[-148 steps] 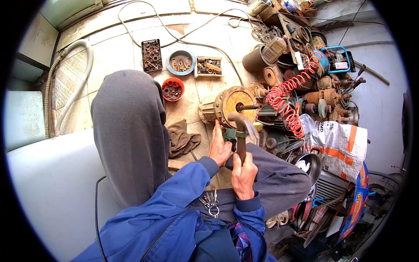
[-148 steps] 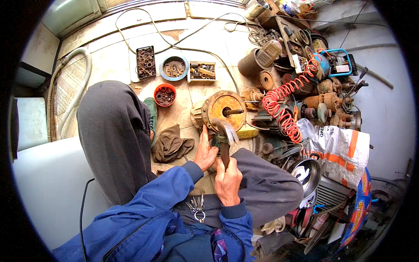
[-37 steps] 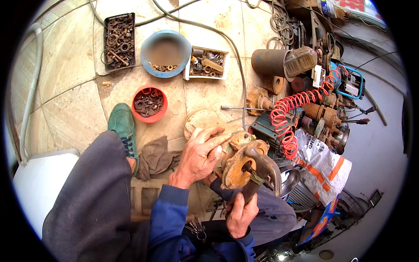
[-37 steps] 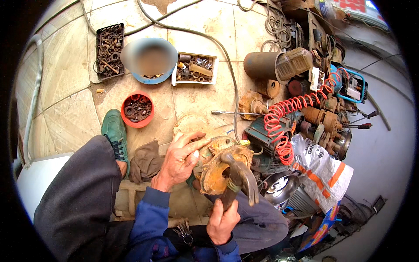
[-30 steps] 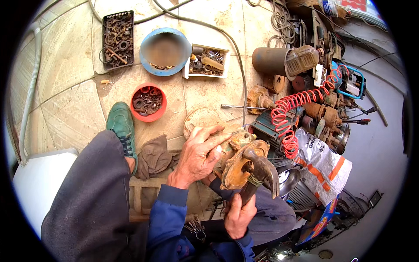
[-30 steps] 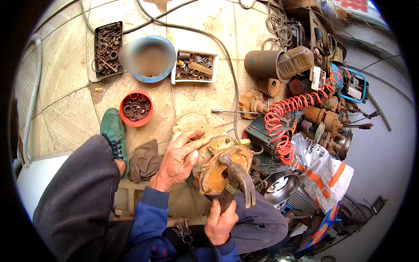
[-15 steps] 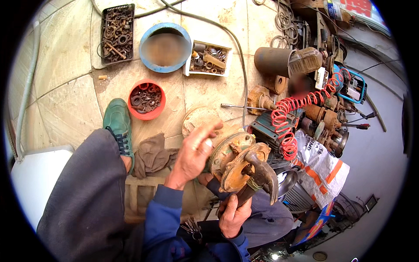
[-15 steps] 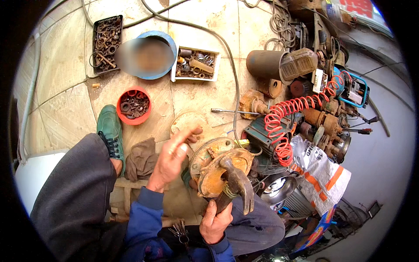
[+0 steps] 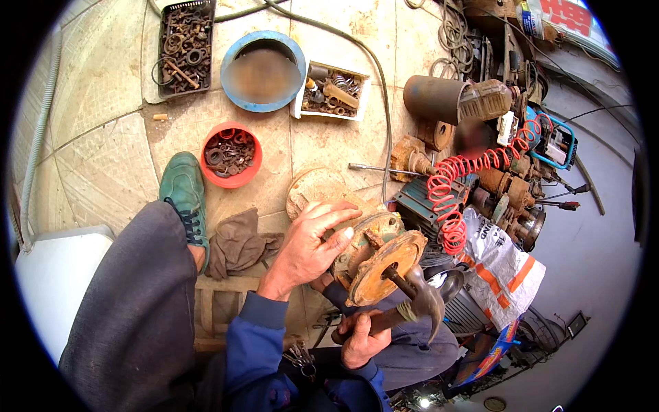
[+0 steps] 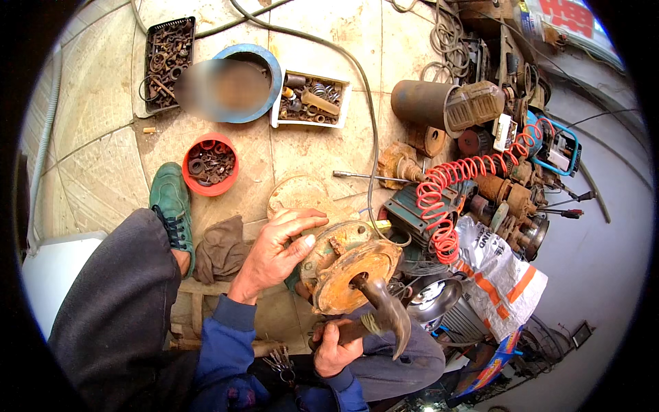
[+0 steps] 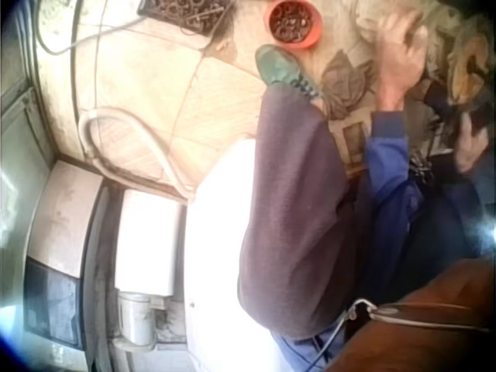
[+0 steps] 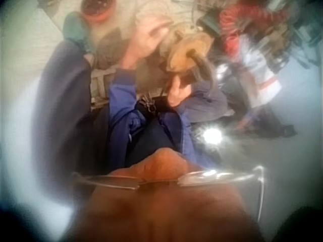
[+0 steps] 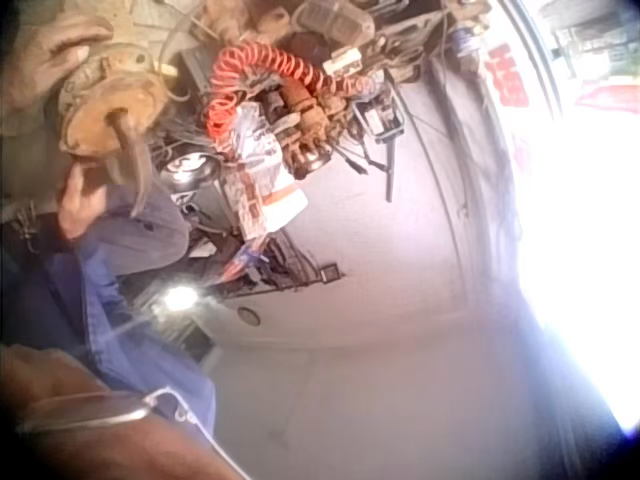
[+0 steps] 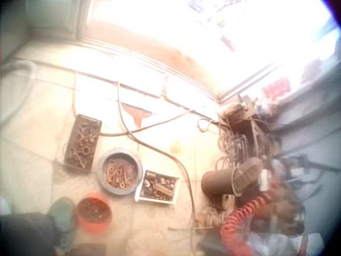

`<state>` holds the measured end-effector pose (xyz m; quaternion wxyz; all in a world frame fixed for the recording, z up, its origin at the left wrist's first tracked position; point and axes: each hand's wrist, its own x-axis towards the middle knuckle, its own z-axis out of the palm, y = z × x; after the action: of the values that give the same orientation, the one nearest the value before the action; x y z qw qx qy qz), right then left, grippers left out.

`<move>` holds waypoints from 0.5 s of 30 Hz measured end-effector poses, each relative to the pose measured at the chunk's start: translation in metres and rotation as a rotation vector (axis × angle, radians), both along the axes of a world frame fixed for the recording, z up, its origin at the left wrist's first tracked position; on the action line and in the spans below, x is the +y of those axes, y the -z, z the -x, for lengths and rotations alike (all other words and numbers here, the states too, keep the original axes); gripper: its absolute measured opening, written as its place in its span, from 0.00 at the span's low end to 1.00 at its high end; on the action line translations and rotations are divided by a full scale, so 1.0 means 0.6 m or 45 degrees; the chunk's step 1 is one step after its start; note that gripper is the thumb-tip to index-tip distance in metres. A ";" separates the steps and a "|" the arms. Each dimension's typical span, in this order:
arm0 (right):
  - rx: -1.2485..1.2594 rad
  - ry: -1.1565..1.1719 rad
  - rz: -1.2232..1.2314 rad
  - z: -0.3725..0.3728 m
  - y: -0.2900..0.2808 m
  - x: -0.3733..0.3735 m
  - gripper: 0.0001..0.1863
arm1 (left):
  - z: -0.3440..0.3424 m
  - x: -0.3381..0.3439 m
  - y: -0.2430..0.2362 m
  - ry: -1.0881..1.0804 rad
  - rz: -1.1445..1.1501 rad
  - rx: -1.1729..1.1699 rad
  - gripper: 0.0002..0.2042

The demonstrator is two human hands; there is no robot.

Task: The person sits on the floor and uses a hammer to tap a metal motor housing. They then pick up small metal parts from bowls and a box, inspect them, and place them back. The person continues to handle the motor and small parts throughout the clip.

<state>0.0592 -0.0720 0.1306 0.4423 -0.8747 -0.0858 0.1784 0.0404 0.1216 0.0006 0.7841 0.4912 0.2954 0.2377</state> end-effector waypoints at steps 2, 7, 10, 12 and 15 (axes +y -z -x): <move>-0.112 0.028 -0.031 0.001 0.005 -0.014 0.11 | -0.004 -0.001 -0.006 0.037 -0.006 0.006 0.22; -0.339 0.030 -0.057 -0.011 -0.002 -0.004 0.11 | -0.012 -0.009 -0.017 0.008 -0.145 0.083 0.22; -0.347 0.192 -0.009 -0.021 -0.008 0.003 0.10 | -0.017 -0.015 -0.017 0.001 -0.151 0.078 0.21; -0.266 0.448 -0.069 -0.027 -0.003 0.026 0.10 | -0.018 -0.013 -0.022 0.008 -0.137 0.068 0.21; 0.088 0.567 -0.352 -0.035 -0.001 0.054 0.13 | -0.016 -0.011 -0.024 0.010 -0.098 0.069 0.20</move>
<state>0.0803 -0.0396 0.1311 0.5887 -0.7966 0.1005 0.0932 0.0499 0.1148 0.0150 0.7572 0.5286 0.3053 0.2322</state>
